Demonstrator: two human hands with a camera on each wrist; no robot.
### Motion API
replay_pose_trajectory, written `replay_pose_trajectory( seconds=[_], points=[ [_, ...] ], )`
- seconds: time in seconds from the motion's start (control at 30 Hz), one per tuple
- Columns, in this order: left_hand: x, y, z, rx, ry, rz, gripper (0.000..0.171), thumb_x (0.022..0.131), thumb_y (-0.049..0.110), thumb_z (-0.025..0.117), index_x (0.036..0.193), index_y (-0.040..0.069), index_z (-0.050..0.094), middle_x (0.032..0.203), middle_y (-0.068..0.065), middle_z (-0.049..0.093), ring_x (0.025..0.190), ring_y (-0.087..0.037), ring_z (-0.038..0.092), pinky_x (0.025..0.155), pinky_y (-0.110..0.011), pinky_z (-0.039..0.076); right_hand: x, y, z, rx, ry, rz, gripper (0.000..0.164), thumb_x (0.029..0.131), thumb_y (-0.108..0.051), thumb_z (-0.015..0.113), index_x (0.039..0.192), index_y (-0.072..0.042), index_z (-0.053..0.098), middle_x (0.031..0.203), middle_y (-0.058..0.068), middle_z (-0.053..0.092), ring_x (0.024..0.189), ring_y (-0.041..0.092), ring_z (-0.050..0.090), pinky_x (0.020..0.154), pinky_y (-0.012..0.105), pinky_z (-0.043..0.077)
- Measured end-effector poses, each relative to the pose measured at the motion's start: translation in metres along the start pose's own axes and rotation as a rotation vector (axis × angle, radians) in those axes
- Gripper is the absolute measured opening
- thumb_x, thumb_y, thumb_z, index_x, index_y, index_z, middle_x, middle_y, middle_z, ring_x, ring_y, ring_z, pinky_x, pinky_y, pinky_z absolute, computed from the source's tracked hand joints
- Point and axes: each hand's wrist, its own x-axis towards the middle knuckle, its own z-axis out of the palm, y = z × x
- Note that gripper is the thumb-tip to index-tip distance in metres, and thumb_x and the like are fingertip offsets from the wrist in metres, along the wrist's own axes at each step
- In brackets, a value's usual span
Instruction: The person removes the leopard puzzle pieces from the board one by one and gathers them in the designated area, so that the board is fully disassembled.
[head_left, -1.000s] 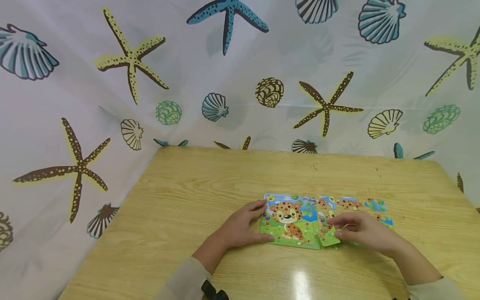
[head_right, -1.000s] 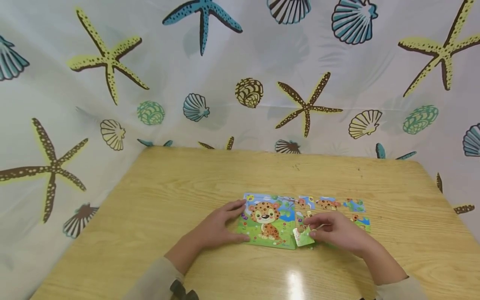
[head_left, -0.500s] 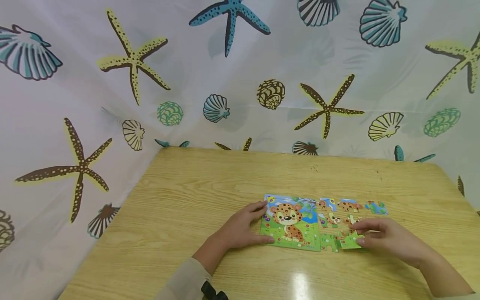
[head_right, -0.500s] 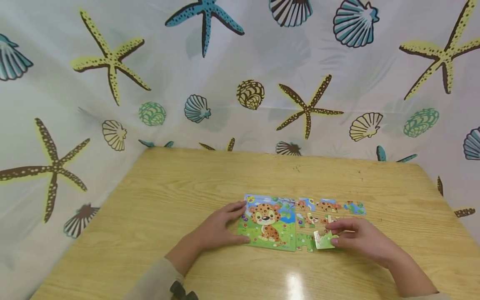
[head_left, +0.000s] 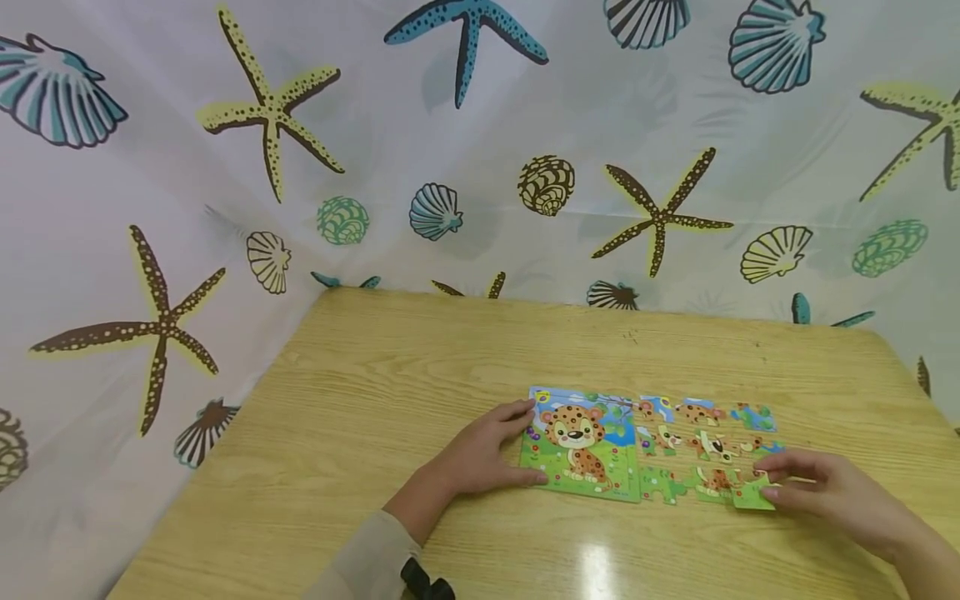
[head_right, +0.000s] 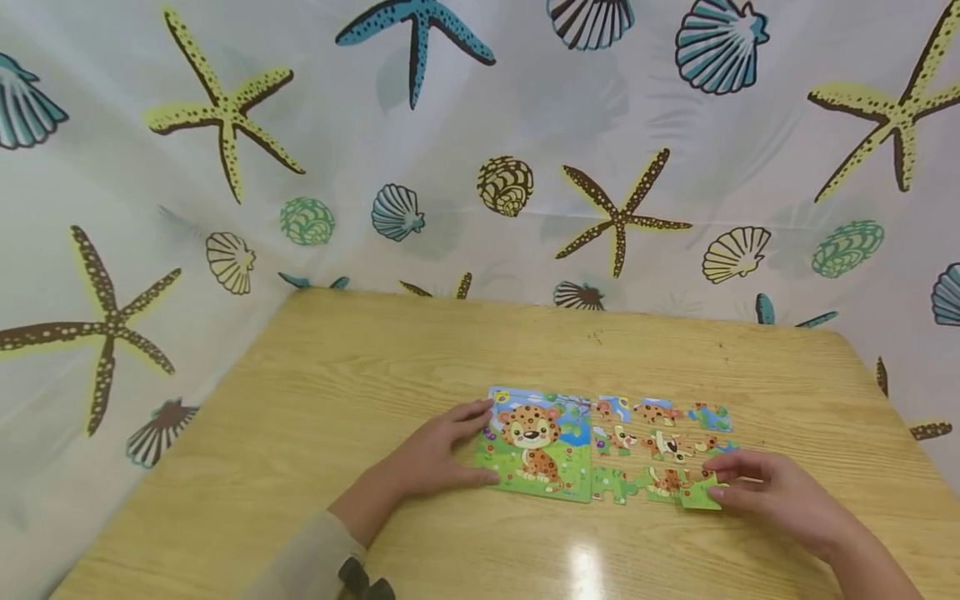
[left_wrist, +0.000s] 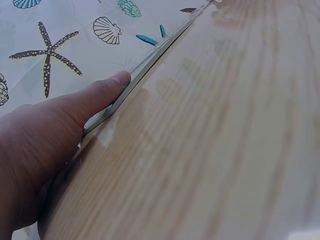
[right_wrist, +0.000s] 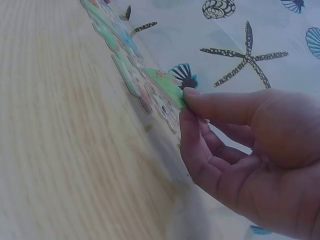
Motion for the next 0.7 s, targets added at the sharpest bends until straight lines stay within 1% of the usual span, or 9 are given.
replay_pose_trajectory(
  seconds=[0.1, 0.23, 0.37, 0.53, 0.63, 0.7],
  points=[
    [0.001, -0.001, 0.000, -0.005, -0.001, 0.002, 0.097, 0.081, 0.062, 0.075, 0.155, 0.012, 0.036, 0.165, 0.004, 0.026, 0.153, -0.024, 0.026, 0.121, -0.048, 0.032, -0.005, 0.003, -0.005, -0.026, 0.042, 0.064, 0.048, 0.097, -0.030, 0.066, 0.132, 0.002, 0.059, 0.135, 0.015, 0.056, 0.101, -0.012, 0.054, 0.081, 0.025, 0.057],
    [0.005, 0.000, 0.001, -0.013, -0.005, 0.019, 0.097, 0.081, 0.062, 0.075, 0.155, 0.012, 0.036, 0.165, 0.003, 0.026, 0.153, -0.024, 0.026, 0.121, -0.048, 0.032, -0.013, 0.004, -0.009, -0.039, 0.084, 0.155, 0.054, 0.097, -0.031, 0.067, 0.133, 0.007, 0.055, 0.118, 0.007, 0.063, 0.095, -0.001, 0.059, 0.078, 0.024, 0.057],
    [0.008, 0.001, 0.003, -0.012, -0.012, 0.026, 0.097, 0.081, 0.062, 0.074, 0.155, 0.013, 0.036, 0.165, 0.003, 0.027, 0.152, -0.024, 0.026, 0.121, -0.048, 0.032, -0.017, 0.006, -0.007, -0.025, 0.124, 0.225, 0.056, 0.094, -0.030, 0.071, 0.130, 0.009, 0.056, 0.110, 0.005, 0.065, 0.091, 0.004, 0.061, 0.077, 0.025, 0.058],
    [0.006, 0.000, 0.003, -0.003, -0.017, 0.023, 0.098, 0.080, 0.064, 0.074, 0.155, 0.013, 0.036, 0.165, 0.003, 0.027, 0.152, -0.023, 0.026, 0.121, -0.047, 0.032, -0.017, 0.005, -0.003, -0.071, 0.155, 0.249, 0.056, 0.092, -0.035, 0.073, 0.128, 0.006, 0.060, 0.107, 0.004, 0.066, 0.088, 0.007, 0.060, 0.072, 0.025, 0.055],
    [0.005, 0.000, 0.003, -0.008, -0.017, 0.022, 0.099, 0.080, 0.065, 0.074, 0.155, 0.014, 0.036, 0.165, 0.004, 0.027, 0.152, -0.023, 0.026, 0.121, -0.047, 0.031, -0.017, 0.002, 0.001, -0.135, 0.189, 0.237, 0.058, 0.090, -0.038, 0.075, 0.126, 0.005, 0.063, 0.107, 0.005, 0.069, 0.089, 0.009, 0.062, 0.069, 0.025, 0.054],
    [0.003, 0.000, 0.003, -0.014, -0.016, 0.020, 0.099, 0.079, 0.065, 0.074, 0.155, 0.013, 0.037, 0.165, 0.003, 0.027, 0.152, -0.024, 0.026, 0.121, -0.048, 0.031, -0.016, 0.000, 0.006, -0.191, 0.222, 0.220, 0.059, 0.086, -0.041, 0.078, 0.122, 0.005, 0.066, 0.105, 0.008, 0.071, 0.089, 0.012, 0.065, 0.071, 0.029, 0.056]
  ],
)
